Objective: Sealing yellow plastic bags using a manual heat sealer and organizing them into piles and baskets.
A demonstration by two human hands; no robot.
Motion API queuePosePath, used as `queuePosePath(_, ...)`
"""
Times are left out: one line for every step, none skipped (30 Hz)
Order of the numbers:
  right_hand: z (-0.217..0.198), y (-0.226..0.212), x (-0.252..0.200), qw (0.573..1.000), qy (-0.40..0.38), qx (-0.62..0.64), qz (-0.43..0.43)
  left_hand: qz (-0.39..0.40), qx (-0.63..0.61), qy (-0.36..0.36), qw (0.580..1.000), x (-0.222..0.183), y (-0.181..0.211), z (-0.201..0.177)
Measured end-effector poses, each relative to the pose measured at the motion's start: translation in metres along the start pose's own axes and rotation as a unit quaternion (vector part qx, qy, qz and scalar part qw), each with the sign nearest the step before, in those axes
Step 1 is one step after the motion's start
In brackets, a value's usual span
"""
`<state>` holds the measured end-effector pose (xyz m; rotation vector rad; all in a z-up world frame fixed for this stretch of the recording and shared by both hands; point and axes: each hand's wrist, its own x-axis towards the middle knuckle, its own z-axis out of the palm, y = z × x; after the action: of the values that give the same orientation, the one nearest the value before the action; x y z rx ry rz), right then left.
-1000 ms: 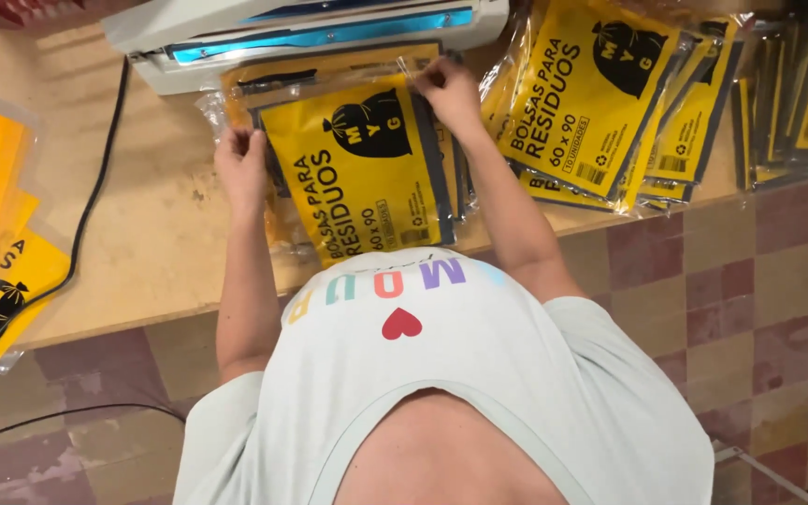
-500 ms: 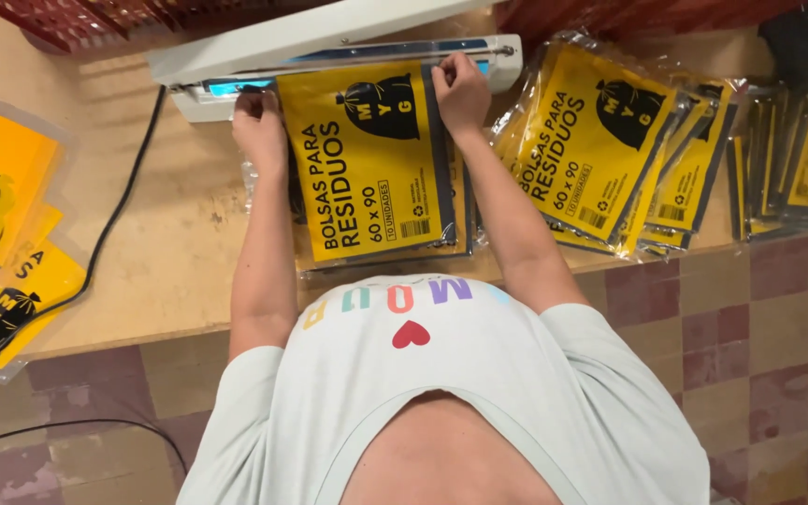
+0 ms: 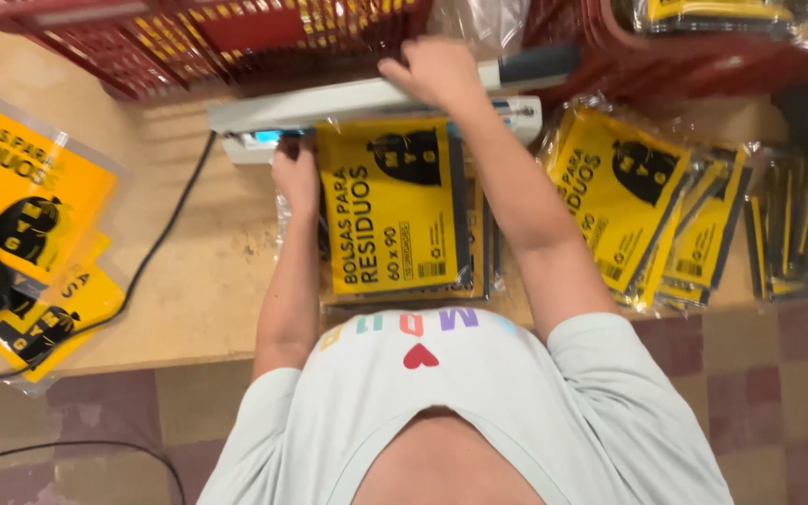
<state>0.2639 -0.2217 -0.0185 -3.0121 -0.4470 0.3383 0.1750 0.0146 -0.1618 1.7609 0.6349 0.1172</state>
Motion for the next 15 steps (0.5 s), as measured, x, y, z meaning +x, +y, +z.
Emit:
queuePosePath(0.008, 0.002, 0.001, 1.0, 0.009, -0.003, -0.007, 0.007, -0.005, 0.008, 1.0, 0.0, 0.003, -0.001)
queuePosePath(0.016, 0.005, 0.002, 0.998, -0.037, 0.03, 0.029, 0.0, 0.007, 0.0, 1.0, 0.0, 0.005, -0.002)
queuePosePath(0.025, 0.009, 0.002, 0.992, -0.086, 0.062, 0.065, -0.01, 0.02, -0.008, 1.0, -0.003, 0.006, -0.002)
queuePosePath(0.035, 0.014, -0.001, 0.994, -0.08, 0.057, 0.057, -0.006, 0.014, 0.0, 1.0, 0.002, -0.005, 0.001)
queuePosePath(0.044, 0.02, -0.004, 0.994, -0.071, 0.069, 0.046, -0.002, 0.038, 0.004, 0.999, 0.009, -0.016, 0.005)
queuePosePath(0.054, 0.027, -0.007, 0.994, -0.062, 0.081, 0.034, 0.001, 0.061, 0.009, 0.998, 0.015, -0.026, 0.01)
queuePosePath(0.043, 0.021, -0.011, 0.995, -0.056, 0.078, 0.027, 0.005, 0.056, 0.016, 0.998, 0.012, -0.018, 0.008)
queuePosePath(0.033, 0.015, -0.015, 0.995, -0.041, 0.092, 0.03, 0.002, 0.061, 0.008, 0.998, 0.008, -0.011, 0.007)
queuePosePath(0.028, 0.008, -0.024, 0.993, -0.029, 0.109, 0.035, -0.004, 0.07, -0.004, 0.998, 0.0, -0.008, 0.003)
queuePosePath(0.032, 0.009, -0.019, 0.993, -0.027, 0.109, 0.03, -0.003, 0.069, 0.001, 0.998, -0.007, 0.001, -0.002)
queuePosePath(0.037, 0.012, -0.017, 0.994, -0.022, 0.098, 0.035, 0.005, 0.071, -0.023, 0.997, -0.017, 0.009, -0.006)
queuePosePath(0.042, 0.014, -0.015, 0.995, -0.016, 0.087, 0.04, 0.014, 0.072, -0.047, 0.996, -0.026, 0.017, -0.009)
queuePosePath(0.041, 0.014, -0.015, 0.996, -0.011, 0.084, 0.037, 0.017, 0.068, -0.044, 0.997, -0.032, 0.022, -0.012)
queuePosePath(0.04, 0.013, -0.015, 0.995, -0.014, 0.085, 0.044, 0.013, 0.089, -0.08, 0.993, -0.038, 0.027, -0.014)
queuePosePath(0.043, 0.011, -0.02, 0.994, -0.023, 0.09, 0.05, 0.003, 0.114, -0.117, 0.987, -0.049, 0.028, -0.02)
